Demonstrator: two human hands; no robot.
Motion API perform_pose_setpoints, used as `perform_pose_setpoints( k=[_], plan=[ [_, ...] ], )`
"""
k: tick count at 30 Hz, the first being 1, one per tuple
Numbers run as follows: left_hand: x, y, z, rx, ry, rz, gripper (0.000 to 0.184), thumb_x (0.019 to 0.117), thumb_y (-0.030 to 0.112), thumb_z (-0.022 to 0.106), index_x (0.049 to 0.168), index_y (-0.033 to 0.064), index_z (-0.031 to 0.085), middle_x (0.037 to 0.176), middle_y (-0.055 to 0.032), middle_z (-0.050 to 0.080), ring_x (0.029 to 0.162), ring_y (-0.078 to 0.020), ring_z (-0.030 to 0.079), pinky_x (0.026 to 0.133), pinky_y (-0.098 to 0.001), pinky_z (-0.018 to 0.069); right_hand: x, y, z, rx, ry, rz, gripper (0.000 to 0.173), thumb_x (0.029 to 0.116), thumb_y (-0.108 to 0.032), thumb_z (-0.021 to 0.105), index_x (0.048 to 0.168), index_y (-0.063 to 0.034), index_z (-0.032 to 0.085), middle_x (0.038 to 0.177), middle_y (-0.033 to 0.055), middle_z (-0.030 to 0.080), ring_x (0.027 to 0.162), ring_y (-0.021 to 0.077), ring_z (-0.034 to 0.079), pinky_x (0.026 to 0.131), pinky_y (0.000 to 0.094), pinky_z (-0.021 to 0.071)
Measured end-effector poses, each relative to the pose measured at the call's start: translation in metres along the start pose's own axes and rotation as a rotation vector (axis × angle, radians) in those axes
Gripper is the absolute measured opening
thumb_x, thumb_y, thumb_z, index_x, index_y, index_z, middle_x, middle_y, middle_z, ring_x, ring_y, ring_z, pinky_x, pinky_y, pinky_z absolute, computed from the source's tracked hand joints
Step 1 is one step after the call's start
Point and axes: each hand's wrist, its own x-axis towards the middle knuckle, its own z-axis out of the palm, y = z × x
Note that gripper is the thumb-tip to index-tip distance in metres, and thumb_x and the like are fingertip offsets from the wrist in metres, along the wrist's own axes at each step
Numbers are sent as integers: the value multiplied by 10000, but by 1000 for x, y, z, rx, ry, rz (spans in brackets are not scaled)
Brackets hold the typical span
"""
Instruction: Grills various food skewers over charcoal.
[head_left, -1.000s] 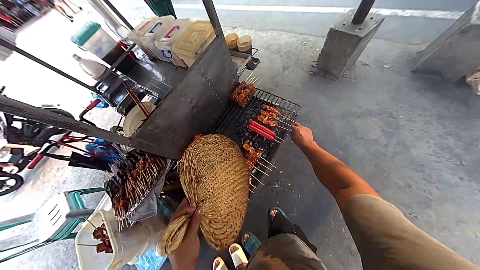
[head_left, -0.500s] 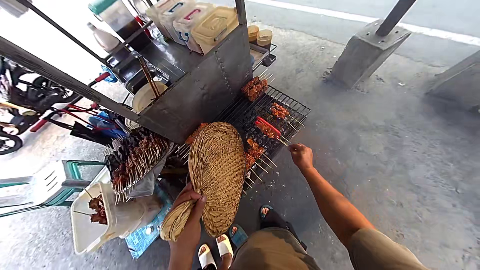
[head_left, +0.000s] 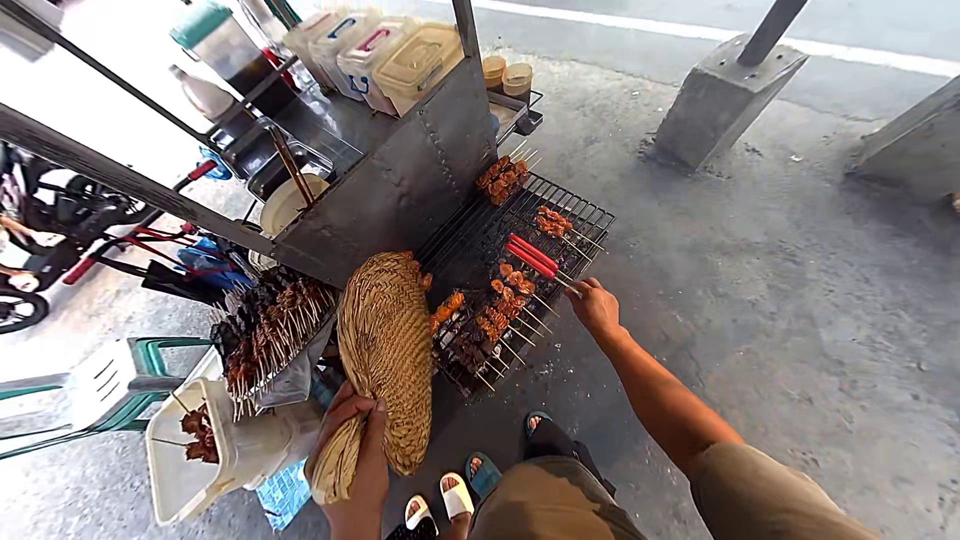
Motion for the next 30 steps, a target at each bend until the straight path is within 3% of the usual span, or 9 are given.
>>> perform_pose_setpoints(
  k=[4,10,17,21,24,30],
  plan=[
    [-4,4,18,-64,-122,-44,91,818,87,767,891,124,727,1177,-56,731,1249,-229,626,1103,-364,496,22,-2,7,-187,-129,40,281,1022,-196,528,1154,-66,740,1313,183,663,1085,410,688,874,626,542],
    [-8,5,22,-146,-177,-66,118,814,89,780,902,158,742,1173,-38,735,1245,-227,631,1098,-366,501,6,-10,22,-32,-69,111,233,971,-196,569,1050,-91,762,1153,148,726,1089,349,691,881,590,540],
    [-7,4,21,-132,-152,-53,117,810,80,776,892,151,731,1165,-42,734,1232,-232,637,1090,-372,508,6,-1,19,-31,-48,29,247,971,-263,619,1083,-96,762,1174,137,720,1046,343,701,863,575,548],
    [-5,1,19,11,-61,30,75,838,59,734,903,96,726,1216,-80,716,1255,-225,624,1085,-342,510,21,2,-3,-46,-18,56,328,1029,-315,592,1197,-73,735,1289,178,672,1085,388,691,899,596,546],
    [-4,4,22,40,-65,62,61,830,66,735,887,90,733,1221,-95,718,1247,-225,634,1075,-331,520,37,13,-3,-138,-132,50,282,1029,-218,537,1151,-93,758,1272,167,690,1149,382,669,929,615,524],
    [-5,3,19,-37,-77,30,102,818,73,760,895,136,738,1192,-46,731,1243,-217,635,1073,-343,522,22,17,7,-60,-93,89,232,971,-207,596,1089,-126,779,1177,124,729,1117,346,680,915,601,527]
  ],
)
